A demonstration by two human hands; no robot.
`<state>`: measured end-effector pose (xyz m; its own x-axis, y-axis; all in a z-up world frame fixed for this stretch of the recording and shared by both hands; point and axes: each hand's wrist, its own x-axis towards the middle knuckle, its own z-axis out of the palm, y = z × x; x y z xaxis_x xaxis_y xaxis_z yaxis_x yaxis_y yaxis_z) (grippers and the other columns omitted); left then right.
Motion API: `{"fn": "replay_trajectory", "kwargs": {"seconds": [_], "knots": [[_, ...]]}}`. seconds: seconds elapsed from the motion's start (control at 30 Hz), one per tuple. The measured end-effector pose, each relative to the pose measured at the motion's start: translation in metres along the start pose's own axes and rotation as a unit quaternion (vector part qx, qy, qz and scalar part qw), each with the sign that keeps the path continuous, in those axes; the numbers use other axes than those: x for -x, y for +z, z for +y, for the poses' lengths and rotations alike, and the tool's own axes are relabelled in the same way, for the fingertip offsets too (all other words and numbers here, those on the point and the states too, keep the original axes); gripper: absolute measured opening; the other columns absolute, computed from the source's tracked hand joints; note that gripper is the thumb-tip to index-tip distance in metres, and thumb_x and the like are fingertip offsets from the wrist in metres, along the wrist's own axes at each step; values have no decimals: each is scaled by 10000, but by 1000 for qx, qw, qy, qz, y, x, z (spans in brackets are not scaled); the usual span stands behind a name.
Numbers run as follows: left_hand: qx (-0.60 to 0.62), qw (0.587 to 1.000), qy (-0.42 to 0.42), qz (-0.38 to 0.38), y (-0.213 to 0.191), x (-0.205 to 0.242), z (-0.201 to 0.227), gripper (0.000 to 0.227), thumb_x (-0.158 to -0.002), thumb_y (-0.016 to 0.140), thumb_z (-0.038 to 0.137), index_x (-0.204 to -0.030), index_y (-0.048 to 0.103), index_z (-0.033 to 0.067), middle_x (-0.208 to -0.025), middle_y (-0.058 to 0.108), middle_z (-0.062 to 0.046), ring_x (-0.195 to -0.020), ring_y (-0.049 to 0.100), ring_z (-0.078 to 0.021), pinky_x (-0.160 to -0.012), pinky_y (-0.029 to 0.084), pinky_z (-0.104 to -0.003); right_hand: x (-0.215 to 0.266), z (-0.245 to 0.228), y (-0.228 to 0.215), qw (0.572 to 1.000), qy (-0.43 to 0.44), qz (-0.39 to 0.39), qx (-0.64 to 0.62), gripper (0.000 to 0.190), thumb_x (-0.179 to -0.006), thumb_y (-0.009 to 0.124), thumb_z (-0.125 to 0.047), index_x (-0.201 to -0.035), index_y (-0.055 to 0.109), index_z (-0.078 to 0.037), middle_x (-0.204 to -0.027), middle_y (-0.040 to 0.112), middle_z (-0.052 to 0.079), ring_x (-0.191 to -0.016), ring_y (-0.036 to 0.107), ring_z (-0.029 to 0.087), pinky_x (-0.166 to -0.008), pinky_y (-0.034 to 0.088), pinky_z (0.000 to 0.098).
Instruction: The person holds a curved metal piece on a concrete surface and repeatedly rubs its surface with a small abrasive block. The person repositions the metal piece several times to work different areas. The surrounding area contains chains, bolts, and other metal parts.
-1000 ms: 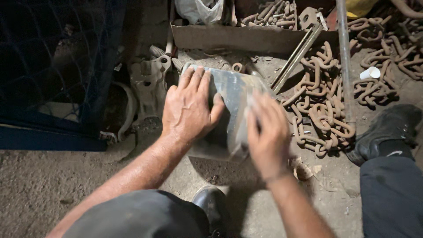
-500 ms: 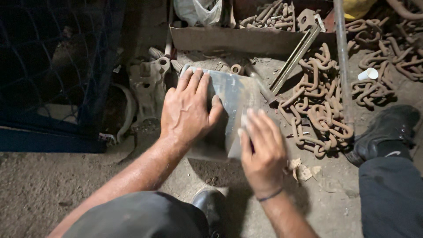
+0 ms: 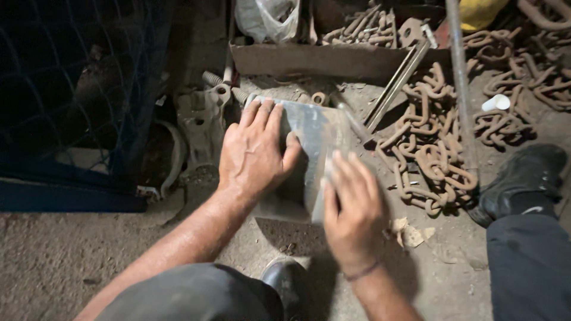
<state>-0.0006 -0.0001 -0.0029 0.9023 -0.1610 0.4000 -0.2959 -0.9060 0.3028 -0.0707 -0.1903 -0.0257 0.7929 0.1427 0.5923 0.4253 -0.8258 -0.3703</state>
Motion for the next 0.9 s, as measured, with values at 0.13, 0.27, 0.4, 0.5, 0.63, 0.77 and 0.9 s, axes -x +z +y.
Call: {"fn": "replay_trajectory", "kwargs": {"seconds": [0.13,0.27,0.4,0.5,0.63,0.77,0.9], "knots": [[-29,1000,7,6,1,3,3,606,-896,606,378,-1327,626,-48,-1419,599,-234,-1371,509,-373,-893,511,-474,-4,14,8,999,32,-17,-13,224,-1012,676,-149,-1219,731,-81,-1299,720,119,-1265,647,305,-1107,506,422],[-30,999,8,6,-5,0,6,606,-892,605,374,-1324,627,-50,-1412,605,-226,-1368,511,-375,-887,512,-472,-92,60,25,972,144,-107,-149,218,-954,702,-189,-1127,766,-74,-1135,772,125,-1066,740,263,-929,569,359],[-32,999,6,6,-5,-7,6,581,-913,603,377,-1324,632,-33,-1412,608,-216,-1369,512,-370,-930,511,-477,-112,74,40,943,247,-177,-137,234,-964,667,-243,-1121,775,-107,-1090,770,114,-985,744,252,-868,567,359],[-29,1000,-1,-8,-3,-4,4,588,-903,603,369,-1324,627,-42,-1412,603,-225,-1377,505,-375,-916,509,-471,-63,49,27,987,113,-72,-91,261,-1047,605,-202,-1226,746,-75,-1288,719,147,-1215,665,289,-1067,493,409],[-40,999,5,2,-1,4,3,608,-899,611,384,-1335,620,-40,-1427,598,-223,-1368,508,-366,-922,506,-475,-2,-5,-3,999,5,-44,24,356,-1053,569,-225,-1333,653,-22,-1404,661,156,-1371,570,343,-1161,443,471],[-47,999,11,3,-1,8,5,607,-917,603,361,-1365,604,-48,-1439,595,-230,-1381,508,-362,-894,509,-463,-27,12,1,997,11,-71,27,369,-1059,551,-248,-1336,676,-38,-1399,668,153,-1349,574,327,-1130,445,489],[-32,999,8,1,-8,1,9,614,-895,606,369,-1351,613,-42,-1421,600,-226,-1373,507,-367,-883,510,-462,-112,63,35,922,242,-295,-65,367,-1019,544,-379,-1246,737,-165,-1244,750,102,-1165,705,280,-1044,547,418]]}}
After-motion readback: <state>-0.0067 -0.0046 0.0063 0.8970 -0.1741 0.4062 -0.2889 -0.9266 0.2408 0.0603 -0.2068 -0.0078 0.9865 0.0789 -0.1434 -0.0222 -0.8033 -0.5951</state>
